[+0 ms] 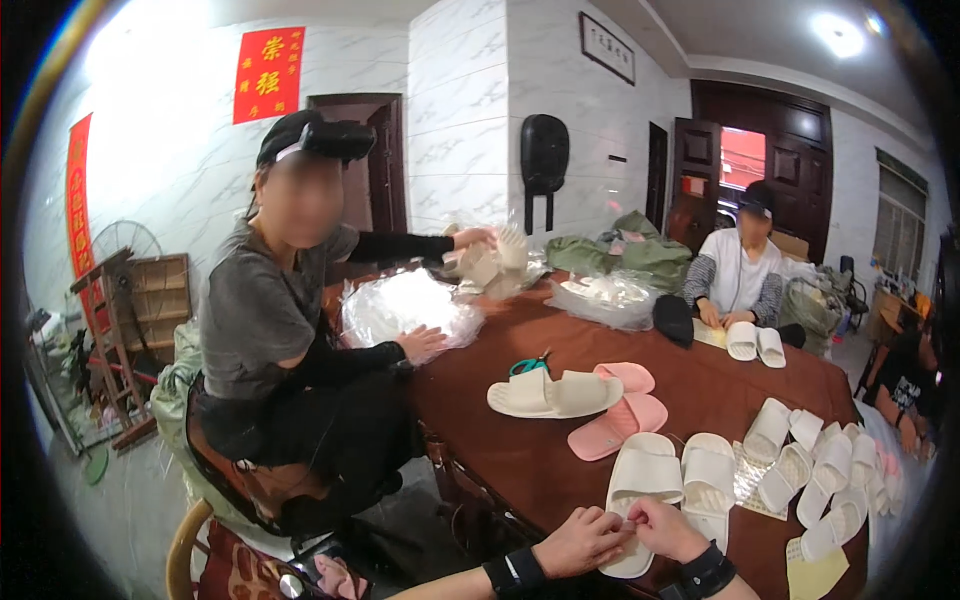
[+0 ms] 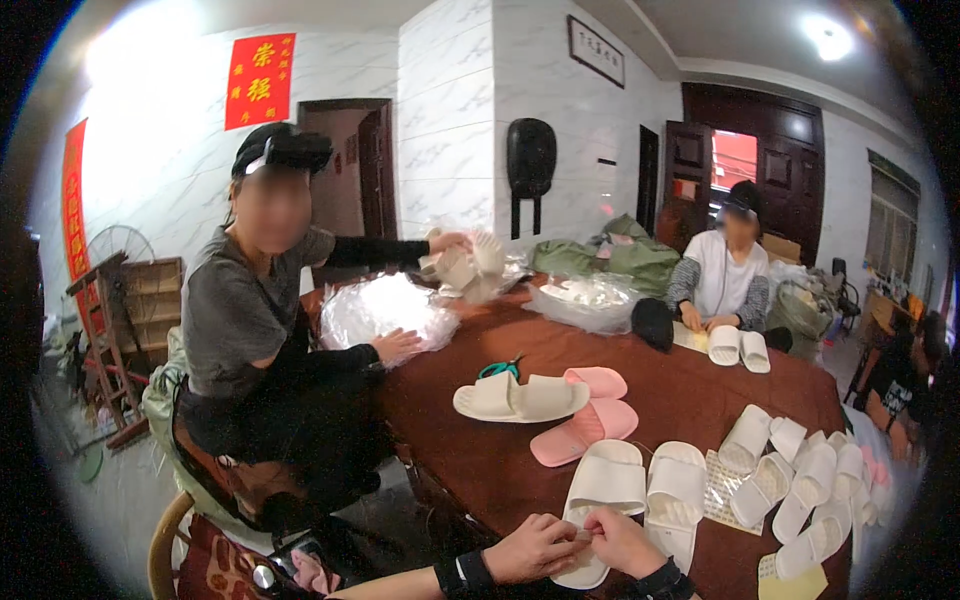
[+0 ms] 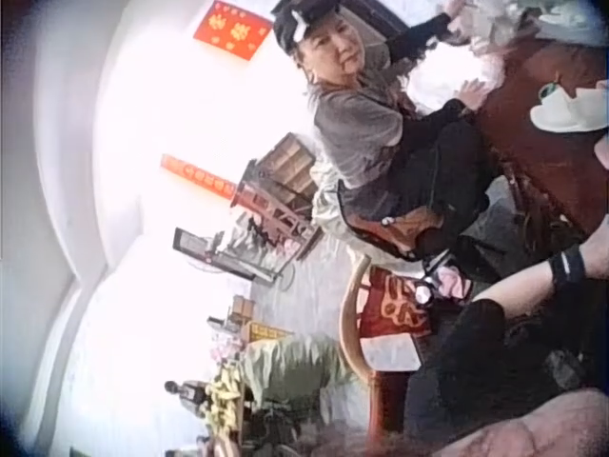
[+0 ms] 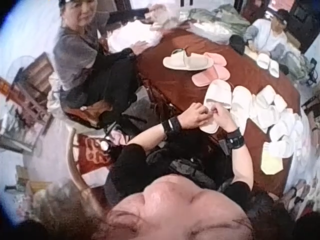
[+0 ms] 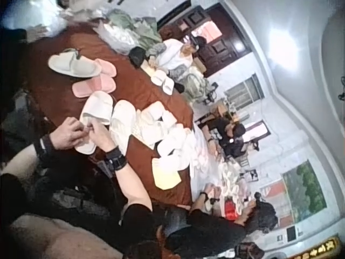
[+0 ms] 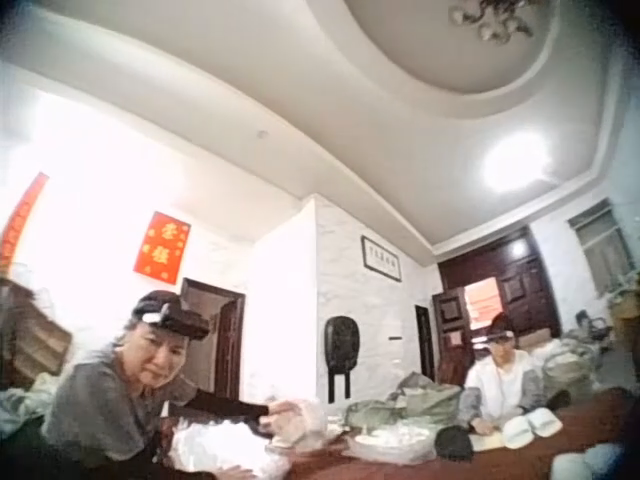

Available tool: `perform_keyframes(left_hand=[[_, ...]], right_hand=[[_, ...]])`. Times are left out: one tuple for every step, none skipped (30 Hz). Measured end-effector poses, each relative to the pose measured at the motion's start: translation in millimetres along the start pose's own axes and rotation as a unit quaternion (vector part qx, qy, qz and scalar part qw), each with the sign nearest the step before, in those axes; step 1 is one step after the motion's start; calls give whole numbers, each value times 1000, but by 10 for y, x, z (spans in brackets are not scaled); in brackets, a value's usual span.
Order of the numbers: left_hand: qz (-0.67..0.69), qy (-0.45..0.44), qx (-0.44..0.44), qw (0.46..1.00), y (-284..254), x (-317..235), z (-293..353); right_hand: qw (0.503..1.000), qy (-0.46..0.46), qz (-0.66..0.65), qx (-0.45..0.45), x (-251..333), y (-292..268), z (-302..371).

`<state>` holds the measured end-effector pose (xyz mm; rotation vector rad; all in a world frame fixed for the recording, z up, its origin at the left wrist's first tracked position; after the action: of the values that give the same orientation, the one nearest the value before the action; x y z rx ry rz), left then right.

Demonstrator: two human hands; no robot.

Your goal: Inspecting and organizing slippers at a work table in a shoe manufacturing facility.

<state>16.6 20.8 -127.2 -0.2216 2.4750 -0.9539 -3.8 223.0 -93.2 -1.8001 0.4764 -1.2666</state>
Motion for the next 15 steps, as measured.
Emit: perform_keyframes(left_hand=[[8,-3,10,1000,-6,-4,-4],[7,-9,0,1000,-9,22,-3],[9,-15,6,1000,4,54,18],[11,-21,11,1000,16,76,35],[27,-3,-9,1000,2,108,20],[25,-6,-19,999,-3,124,20],[67,-8,-5,998,-24,148,1],[109,-9,10,994,-47,162,-14],[142,-14,-2,990,-73,166,-32],[138,-15,-10,990,-120,176,-21],[165,-43,-9,985,-183,191,-4],[193,-67,-6,979,-241,186,16],[181,-57,-25,981,-290,199,52],[179,-59,-27,982,-333,180,81],[174,-66,-36,982,-415,133,67]], right_hand=[[1000,3,-1,6,-41,18,-15],[1000,-1,5,15,-42,22,-45],[1000,-11,13,1,-34,28,-53],[999,-20,21,-12,-25,28,-50],[999,-26,27,-5,-25,20,-48],[1000,-14,23,-2,-38,3,-9],[1000,-5,18,-2,-43,-45,9],[1000,-12,25,1,-45,-117,36],[1000,-12,26,-2,-51,-220,87],[1000,-11,25,-3,1,-309,139],[999,24,-22,2,96,-427,195],[1000,11,-3,-25,57,-520,237],[999,4,35,-37,73,-607,255],[996,-2,71,-50,94,-685,276],[996,-3,72,-52,85,-743,315]])
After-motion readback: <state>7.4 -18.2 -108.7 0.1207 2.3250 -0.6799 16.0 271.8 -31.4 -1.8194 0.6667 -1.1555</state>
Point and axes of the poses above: each hand's wrist, its own z-axis away from the middle knuckle, its own y-axis out of the palm, x = y × z, the point moved 1 cm from there along -z, towards the middle knuckle, and after that the axes turned 9 degrees about z, right-handed, at the moved point
